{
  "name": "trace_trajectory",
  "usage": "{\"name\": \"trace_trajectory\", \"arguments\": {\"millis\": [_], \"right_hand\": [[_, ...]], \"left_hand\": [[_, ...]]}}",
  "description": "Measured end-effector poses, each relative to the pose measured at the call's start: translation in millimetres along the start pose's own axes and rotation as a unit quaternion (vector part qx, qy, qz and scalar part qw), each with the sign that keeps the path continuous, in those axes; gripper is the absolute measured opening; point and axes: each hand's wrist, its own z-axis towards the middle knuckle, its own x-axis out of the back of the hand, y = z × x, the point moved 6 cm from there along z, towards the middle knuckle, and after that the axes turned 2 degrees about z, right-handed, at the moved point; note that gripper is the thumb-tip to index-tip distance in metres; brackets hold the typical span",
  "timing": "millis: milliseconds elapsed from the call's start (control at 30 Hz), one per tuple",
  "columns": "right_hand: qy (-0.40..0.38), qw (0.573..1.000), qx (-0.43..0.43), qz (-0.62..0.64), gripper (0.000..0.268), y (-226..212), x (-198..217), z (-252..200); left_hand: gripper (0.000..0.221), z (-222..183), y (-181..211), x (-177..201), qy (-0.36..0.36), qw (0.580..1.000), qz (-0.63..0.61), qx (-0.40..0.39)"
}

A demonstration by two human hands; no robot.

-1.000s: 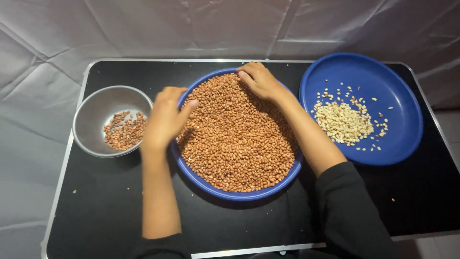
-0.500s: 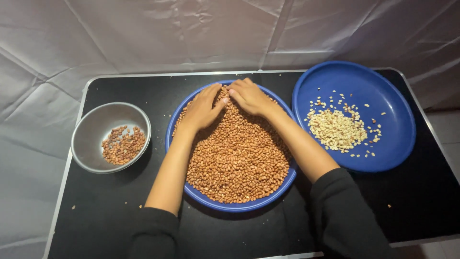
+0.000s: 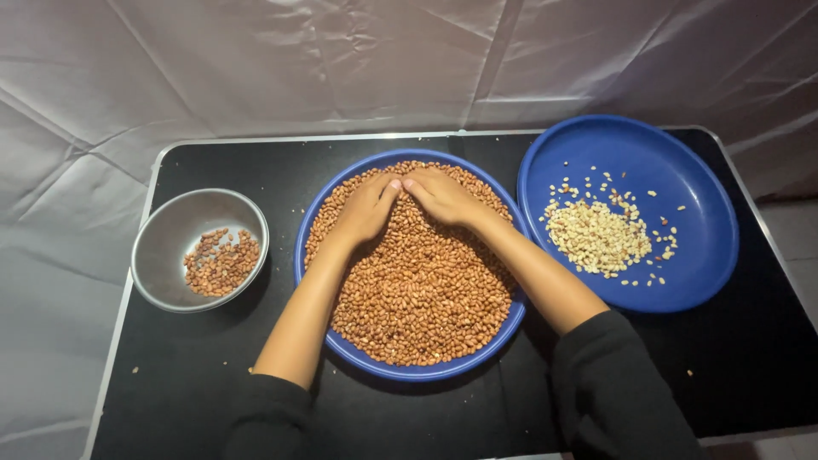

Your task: Sorting peanuts by hand to remove skins or damaged pieces, placing them into separate containers.

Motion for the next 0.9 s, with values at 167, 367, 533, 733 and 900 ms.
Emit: {"name": "trace_trajectory", "arguments": {"millis": [167,367,533,733,900], "right_hand": [[0.022,0.987,-0.082,0.133,0.049,-7,-3,-17],[0.047,0.978,-0.106,0.174,0.05,-13,-22,-42],[0.026,0.995,-0.029,0.092,0.047,-42,-27,-69],[-0.031,0.995,0.011,-0.099,0.061,-85,-33,-105],[-0.09,0.977,0.034,-0.191,0.057,-87,-38,-137]], "left_hand": [[0.047,-15,-5,-5,0.04,0.991,-0.108,0.071],[0.048,-46,11,-9,0.096,0.955,-0.252,0.123],[0.05,-70,22,-13,0.067,0.952,-0.28,0.105],[0.05,-101,50,-8,-0.015,0.983,-0.183,0.029],[0.047,-128,56,-11,-0.101,0.993,0.063,-0.025]]}}
